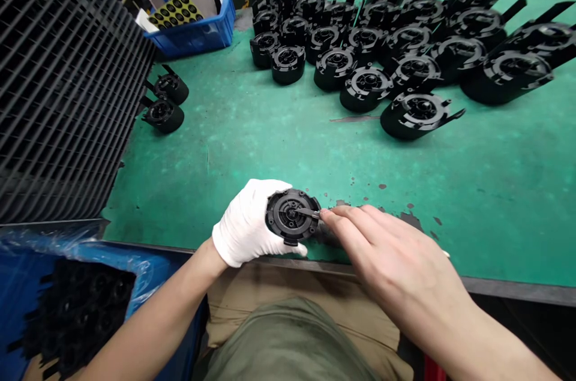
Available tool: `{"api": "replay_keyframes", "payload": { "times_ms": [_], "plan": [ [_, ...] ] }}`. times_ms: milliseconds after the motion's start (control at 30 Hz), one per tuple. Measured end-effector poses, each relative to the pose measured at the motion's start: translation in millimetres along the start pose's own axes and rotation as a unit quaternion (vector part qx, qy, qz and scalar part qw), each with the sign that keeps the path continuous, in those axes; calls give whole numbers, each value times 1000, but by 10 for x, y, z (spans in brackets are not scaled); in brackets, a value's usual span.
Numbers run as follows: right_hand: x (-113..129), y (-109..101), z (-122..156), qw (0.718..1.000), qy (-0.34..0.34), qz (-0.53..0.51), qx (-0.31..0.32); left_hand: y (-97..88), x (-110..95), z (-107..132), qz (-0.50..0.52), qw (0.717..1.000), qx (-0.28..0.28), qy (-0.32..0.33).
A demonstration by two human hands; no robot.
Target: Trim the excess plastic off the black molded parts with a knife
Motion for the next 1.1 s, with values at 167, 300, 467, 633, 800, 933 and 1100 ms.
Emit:
{"api": "replay_keyframes", "payload": {
  "times_ms": [167,300,467,633,800,933,1100],
  "plan": [
    [11,-87,-105,1000,-15,5,2,18,31,4,3,1000,7,-1],
    [74,-105,-96,999,-26,22,9,19,33,-4,10,1000,11,-7],
    [180,-96,-60,999,-34,40,10,25,16,-8,0,1000,16,1],
    [289,-101,-104,995,-49,84,10,40,19,-3,-15,999,29,3],
    [364,-163,-133,991,-57,118,14,41,50,17,-21,999,21,-14],
    [436,-190,-219,986,-66,150,13,54,65,31,-20,999,17,-20],
    [524,-197,-319,985,-55,161,24,49,54,31,-21,1000,7,-12]
  ]
}}
Point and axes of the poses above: each hand's wrist, its own z-axis away from the middle knuckle, its own y-axis out of the palm, x = y × z, the point moved 7 cm from there along -z, towards the middle knuckle, and after that the axes turned 8 degrees about -x, right-handed, at the moved point
